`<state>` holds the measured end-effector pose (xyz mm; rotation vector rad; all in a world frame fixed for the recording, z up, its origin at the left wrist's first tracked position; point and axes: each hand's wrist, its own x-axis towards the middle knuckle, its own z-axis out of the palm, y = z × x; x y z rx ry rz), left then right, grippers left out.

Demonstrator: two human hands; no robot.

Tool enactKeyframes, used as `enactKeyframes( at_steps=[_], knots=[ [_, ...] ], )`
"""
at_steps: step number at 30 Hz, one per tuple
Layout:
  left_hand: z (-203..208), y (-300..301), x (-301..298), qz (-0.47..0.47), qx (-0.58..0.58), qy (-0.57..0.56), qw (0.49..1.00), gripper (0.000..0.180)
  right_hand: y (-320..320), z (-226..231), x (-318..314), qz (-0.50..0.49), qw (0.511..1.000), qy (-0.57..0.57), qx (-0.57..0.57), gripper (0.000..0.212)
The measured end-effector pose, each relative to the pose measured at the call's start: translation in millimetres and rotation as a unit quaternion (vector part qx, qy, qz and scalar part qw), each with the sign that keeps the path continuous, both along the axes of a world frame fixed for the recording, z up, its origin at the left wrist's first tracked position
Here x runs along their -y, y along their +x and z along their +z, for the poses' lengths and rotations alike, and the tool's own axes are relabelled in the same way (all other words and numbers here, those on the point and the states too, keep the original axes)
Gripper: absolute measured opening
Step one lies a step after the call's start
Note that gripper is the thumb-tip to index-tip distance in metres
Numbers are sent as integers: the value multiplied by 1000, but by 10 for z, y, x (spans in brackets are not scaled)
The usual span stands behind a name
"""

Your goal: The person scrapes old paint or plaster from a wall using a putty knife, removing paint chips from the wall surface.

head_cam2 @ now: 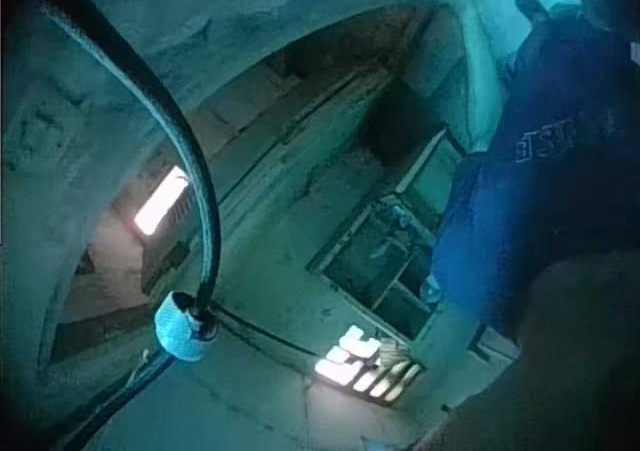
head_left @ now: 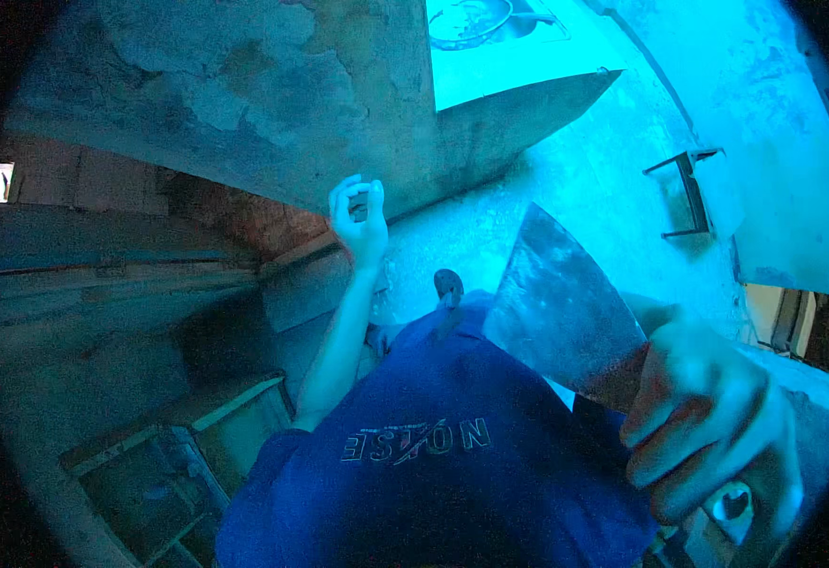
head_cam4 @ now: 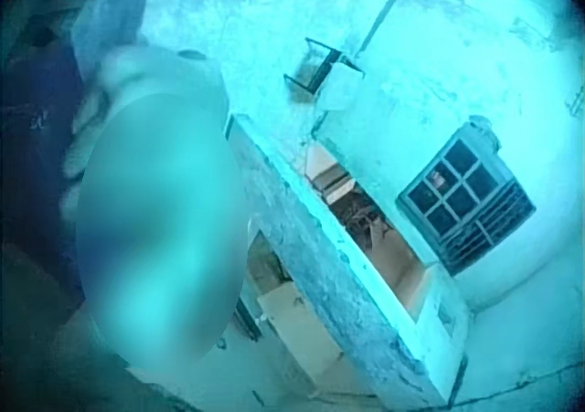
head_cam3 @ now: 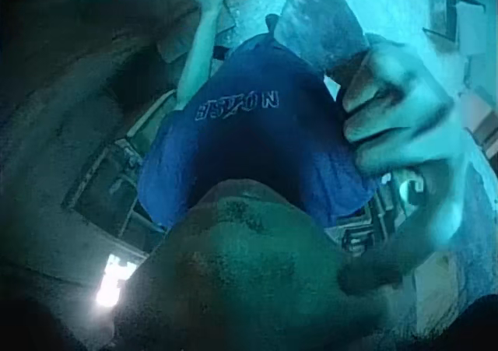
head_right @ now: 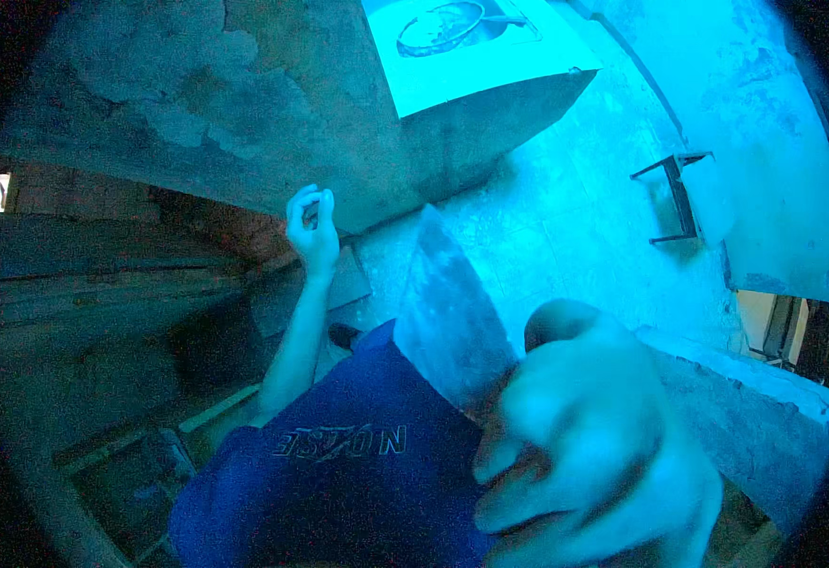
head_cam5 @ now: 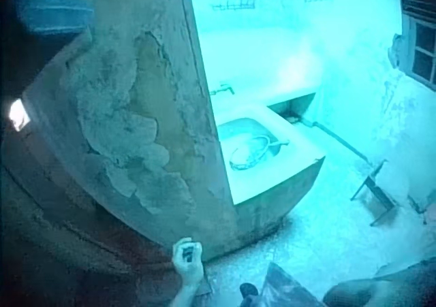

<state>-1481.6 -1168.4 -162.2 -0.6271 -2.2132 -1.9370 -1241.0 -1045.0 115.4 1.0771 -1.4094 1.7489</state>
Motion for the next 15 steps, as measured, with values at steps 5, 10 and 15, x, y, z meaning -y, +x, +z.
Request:
enactKeyframes(
  at_steps=[5,10,15],
  knots=[
    [39,10,85,-1,42,-23,999,16,-81,-30,-89,3,999,4,-37,26],
    [-29,-46,218,32,19,-31,999,17,-41,25,11,54,997,-56,28,22],
    [-86,-66,199,15,41,-31,999,17,-155,-52,88,78,992,-32,-88,24]
  ],
)
